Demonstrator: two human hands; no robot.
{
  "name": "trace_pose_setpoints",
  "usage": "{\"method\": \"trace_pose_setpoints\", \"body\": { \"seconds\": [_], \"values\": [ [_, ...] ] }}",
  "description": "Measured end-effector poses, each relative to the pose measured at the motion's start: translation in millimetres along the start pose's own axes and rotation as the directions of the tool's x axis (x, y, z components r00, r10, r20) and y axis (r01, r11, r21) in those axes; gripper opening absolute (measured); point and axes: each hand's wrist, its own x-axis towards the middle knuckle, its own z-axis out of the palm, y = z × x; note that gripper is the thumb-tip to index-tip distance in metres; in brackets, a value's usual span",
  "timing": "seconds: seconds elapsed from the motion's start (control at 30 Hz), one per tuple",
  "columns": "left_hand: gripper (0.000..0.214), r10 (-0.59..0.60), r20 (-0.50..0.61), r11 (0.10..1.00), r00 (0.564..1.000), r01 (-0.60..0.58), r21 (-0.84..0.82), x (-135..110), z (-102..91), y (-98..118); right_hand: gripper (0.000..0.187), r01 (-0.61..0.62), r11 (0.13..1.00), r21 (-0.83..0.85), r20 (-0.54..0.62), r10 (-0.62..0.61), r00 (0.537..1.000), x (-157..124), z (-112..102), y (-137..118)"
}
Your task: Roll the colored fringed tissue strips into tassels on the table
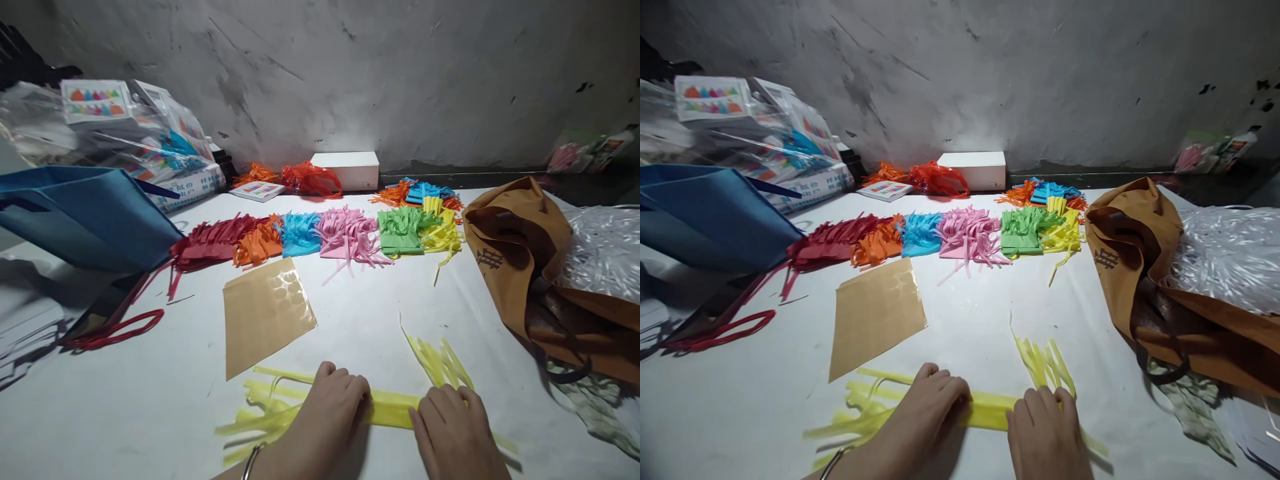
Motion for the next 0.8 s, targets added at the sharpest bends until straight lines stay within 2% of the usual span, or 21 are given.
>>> {"method": "trace_pose_setpoints", "body": {
  "seconds": [0.1, 0.2, 0.3, 0.4, 0.5, 0.63, 0.73, 0.8],
  "values": [
    [0.018, -0.05, 0.033, 0.999, 0.998, 0.051, -0.006, 8, -0.7, -1, 0.027, -0.051, 0.993, -0.105, 0.063, 0.058, 0.996, 5, -3, 0],
    [0.021, -0.034, 0.047, 0.999, 0.998, 0.035, -0.019, 10, 0.7, -4, 0.017, -0.051, 0.991, -0.124, 0.02, 0.053, 0.998, 5, -3, -1],
    [0.023, 0.003, 0.031, 0.998, 1.0, -0.001, -0.06, 10, 0.3, -6, 0.018, -0.07, 0.997, -0.024, -0.023, 0.07, 0.997, 2, 2, -5],
    [0.018, 0.005, 0.013, 0.995, 1.0, -0.004, -0.099, 7, -2.3, -6, 0.025, -0.142, 0.979, 0.144, -0.009, 0.145, 0.989, 1, 8, -6],
    [0.01, 0.012, 0.039, 0.992, 0.999, -0.007, -0.123, 2, -4.9, -8, 0.029, -0.176, 0.95, 0.258, -0.003, 0.183, 0.983, -1, 9, -1],
    [0.017, 0.065, 0.039, 0.982, 0.997, -0.057, -0.18, -3, -6.2, -13, 0.019, -0.112, 0.968, 0.224, 0.02, 0.111, 0.994, -6, 6, 12],
    [0.021, 0.125, -0.009, 0.976, 0.992, -0.125, -0.177, -3, -6.8, -14, 0.024, -0.026, 0.99, 0.136, 0.002, 0.026, 1.0, -9, 3, 16],
    [0.021, 0.184, -0.035, 0.973, 0.982, -0.188, -0.136, -3, -8.8, -14, 0.012, -0.055, 0.984, 0.168, 0.017, 0.053, 0.998, -10, 1, 15]
  ]
}}
